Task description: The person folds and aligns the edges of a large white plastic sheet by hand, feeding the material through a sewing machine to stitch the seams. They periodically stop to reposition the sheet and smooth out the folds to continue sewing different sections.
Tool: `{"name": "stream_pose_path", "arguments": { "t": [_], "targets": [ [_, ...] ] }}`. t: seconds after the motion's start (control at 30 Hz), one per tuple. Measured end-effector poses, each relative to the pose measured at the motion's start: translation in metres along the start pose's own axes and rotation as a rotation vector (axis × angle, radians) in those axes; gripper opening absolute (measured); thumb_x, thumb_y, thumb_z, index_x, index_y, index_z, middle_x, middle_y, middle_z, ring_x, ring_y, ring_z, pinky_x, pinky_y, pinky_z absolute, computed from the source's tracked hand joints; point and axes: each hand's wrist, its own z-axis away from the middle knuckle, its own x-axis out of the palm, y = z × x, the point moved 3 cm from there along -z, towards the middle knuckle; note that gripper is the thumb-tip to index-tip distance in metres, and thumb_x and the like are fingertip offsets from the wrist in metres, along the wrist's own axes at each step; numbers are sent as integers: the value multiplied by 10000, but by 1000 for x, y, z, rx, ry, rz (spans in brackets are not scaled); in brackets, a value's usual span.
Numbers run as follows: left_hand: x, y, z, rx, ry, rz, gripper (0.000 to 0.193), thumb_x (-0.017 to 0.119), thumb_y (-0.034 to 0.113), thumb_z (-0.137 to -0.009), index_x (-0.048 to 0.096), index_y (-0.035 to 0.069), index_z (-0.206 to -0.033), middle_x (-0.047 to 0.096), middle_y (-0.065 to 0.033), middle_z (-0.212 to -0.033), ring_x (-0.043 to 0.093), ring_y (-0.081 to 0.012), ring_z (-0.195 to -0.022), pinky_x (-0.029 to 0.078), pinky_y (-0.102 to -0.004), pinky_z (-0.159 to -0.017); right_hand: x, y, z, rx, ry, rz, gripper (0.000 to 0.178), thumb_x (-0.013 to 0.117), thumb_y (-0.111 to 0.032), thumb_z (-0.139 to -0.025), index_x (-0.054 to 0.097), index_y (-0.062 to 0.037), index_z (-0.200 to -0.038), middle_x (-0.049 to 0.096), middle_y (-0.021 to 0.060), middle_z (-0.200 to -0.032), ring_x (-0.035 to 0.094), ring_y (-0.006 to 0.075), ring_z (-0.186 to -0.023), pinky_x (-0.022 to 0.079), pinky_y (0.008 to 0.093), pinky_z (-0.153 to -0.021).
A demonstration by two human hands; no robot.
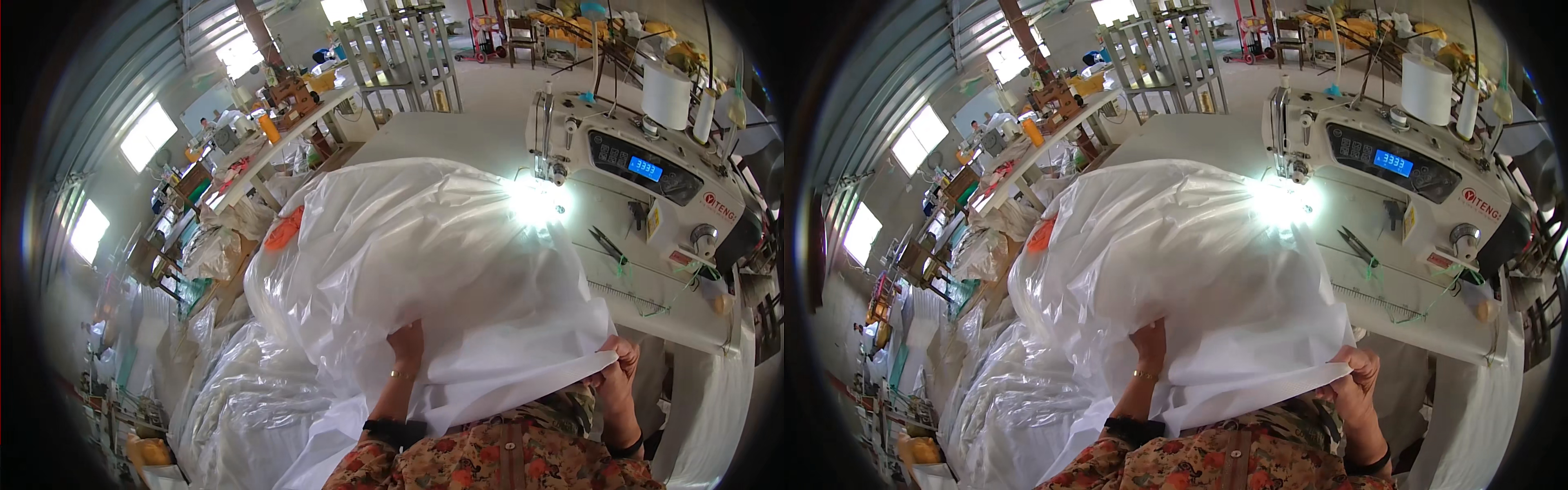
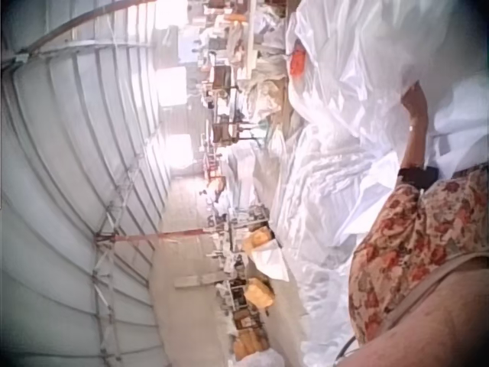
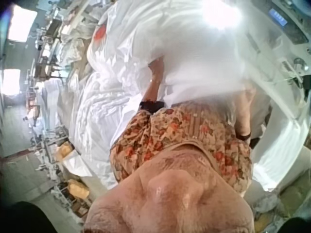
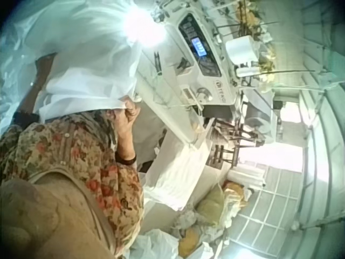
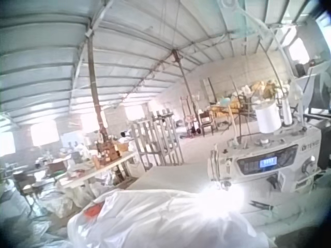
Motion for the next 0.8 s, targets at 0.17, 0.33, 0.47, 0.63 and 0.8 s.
{"name": "stream_pose_path", "arguments": {
  "t": [0.17, 0.33, 0.47, 0.63, 0.8],
  "targets": [
    [10, -77, 34, -157, 37, -79, 194, 547, 110, -897, 668, 21, -1021, 695, -163, -912, 647, -379, -848, 509, -450, -769, -2, 5, -3, 35, 46, -42, 287, 544, -136, -916, 534, -29, -650, 549, 26, -498, 510, 58, -411, 378, 184, -379],
    [40, -75, 35, 25, -594, -21, 229, 476, 129, -930, 631, 15, -1053, 689, -171, -905, 644, -385, -852, 504, -467, -786, -4, 4, -4, 18, 57, -34, 281, 544, -128, -915, 540, -28, -653, 556, 29, -504, 502, 57, -409, 372, 187, -375],
    [56, -57, 27, -165, -902, 129, 248, 456, 165, -947, 623, 14, -1053, 684, -180, -928, 637, -387, -883, 495, -475, -814, -6, 3, -2, 33, 28, 2, 274, 554, -123, -912, 541, -29, -655, 561, 38, -508, 504, 58, -414, 375, 190, -379],
    [28, -74, 59, -142, -854, 116, 255, 458, 181, -949, 622, 16, -1054, 683, -183, -938, 635, -381, -903, 493, -471, -825, -3, -7, 2, -16, 25, 46, 286, 585, -144, -901, 534, -28, -644, 561, 44, -503, 513, 60, -423, 379, 195, -384],
    [56, -30, -36, -171, -775, 75, 263, 460, 197, -951, 621, 17, -1056, 682, -185, -948, 632, -374, -923, 491, -467, -836, 1, -1, 5, 40, 30, 49, 318, 618, -185, -903, 537, -23, -641, 559, 44, -496, 520, 65, -422, 408, 203, -395]
  ]
}}
